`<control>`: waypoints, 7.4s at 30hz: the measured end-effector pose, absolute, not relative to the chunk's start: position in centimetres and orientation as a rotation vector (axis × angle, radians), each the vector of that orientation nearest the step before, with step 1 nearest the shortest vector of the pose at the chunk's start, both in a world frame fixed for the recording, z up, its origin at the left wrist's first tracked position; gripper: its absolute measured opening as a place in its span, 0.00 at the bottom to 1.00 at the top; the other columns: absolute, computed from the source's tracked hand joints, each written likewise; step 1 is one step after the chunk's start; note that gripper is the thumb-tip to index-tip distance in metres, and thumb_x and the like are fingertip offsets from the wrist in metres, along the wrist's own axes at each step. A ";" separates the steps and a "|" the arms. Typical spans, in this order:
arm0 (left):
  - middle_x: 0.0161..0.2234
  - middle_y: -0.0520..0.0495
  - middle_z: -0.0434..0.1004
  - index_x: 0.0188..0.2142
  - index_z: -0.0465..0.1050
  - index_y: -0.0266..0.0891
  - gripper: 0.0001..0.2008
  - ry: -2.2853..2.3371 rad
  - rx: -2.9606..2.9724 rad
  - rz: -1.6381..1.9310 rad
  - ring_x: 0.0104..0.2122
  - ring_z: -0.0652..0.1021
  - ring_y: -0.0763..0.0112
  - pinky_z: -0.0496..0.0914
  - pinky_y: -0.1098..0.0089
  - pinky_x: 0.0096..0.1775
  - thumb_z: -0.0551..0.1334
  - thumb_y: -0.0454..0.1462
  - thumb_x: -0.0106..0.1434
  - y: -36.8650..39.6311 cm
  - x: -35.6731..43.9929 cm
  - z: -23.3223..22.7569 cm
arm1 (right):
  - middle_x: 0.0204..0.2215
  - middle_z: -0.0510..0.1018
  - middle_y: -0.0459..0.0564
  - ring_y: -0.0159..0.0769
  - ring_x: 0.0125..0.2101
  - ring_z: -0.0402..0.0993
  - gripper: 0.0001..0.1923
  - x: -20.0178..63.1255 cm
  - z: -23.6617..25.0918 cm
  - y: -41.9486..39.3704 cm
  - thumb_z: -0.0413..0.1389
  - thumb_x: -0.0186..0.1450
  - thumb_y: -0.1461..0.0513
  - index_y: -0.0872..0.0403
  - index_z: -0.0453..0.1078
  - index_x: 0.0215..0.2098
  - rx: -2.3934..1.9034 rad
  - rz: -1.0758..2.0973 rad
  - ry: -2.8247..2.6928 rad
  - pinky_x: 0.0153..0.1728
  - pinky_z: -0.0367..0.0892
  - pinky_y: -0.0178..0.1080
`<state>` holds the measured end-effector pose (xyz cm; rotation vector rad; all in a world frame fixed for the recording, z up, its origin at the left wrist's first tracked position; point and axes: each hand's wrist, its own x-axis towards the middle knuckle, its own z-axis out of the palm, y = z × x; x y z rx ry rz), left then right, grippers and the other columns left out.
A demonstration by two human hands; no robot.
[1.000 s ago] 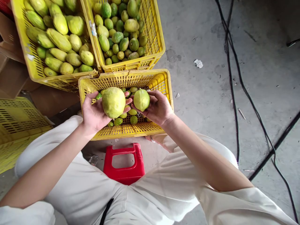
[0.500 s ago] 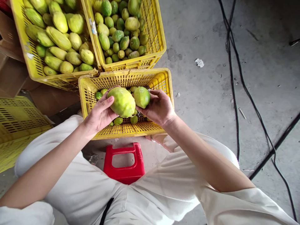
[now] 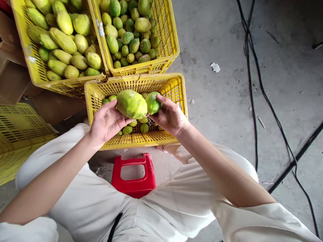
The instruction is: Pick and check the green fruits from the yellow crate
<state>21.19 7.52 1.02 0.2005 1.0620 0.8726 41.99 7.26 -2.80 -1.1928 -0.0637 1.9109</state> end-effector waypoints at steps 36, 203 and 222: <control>0.43 0.42 0.93 0.57 0.80 0.42 0.17 1.141 0.054 0.999 0.72 0.80 0.41 0.79 0.38 0.71 0.57 0.44 0.80 8.3 21.2 2.6 | 0.44 0.92 0.47 0.50 0.56 0.91 0.20 41.9 -1.5 6.8 0.72 0.71 0.45 0.41 0.81 0.56 -1.131 1.937 -0.049 0.55 0.91 0.55; 0.52 0.47 0.91 0.48 0.82 0.45 0.07 1.266 0.182 0.927 0.68 0.84 0.56 0.81 0.63 0.67 0.70 0.35 0.72 7.8 20.4 -0.5 | 0.41 0.92 0.48 0.46 0.49 0.93 0.10 41.9 -3.6 7.0 0.74 0.70 0.55 0.47 0.79 0.42 -1.296 2.007 -0.151 0.57 0.89 0.50; 0.52 0.46 0.91 0.53 0.80 0.48 0.21 1.446 0.130 0.831 0.56 0.89 0.57 0.85 0.69 0.46 0.81 0.43 0.64 7.9 19.9 -1.5 | 0.34 0.85 0.47 0.45 0.42 0.89 0.02 41.2 -3.4 7.0 0.61 0.75 0.61 0.48 0.73 0.42 -1.542 2.023 0.036 0.53 0.89 0.53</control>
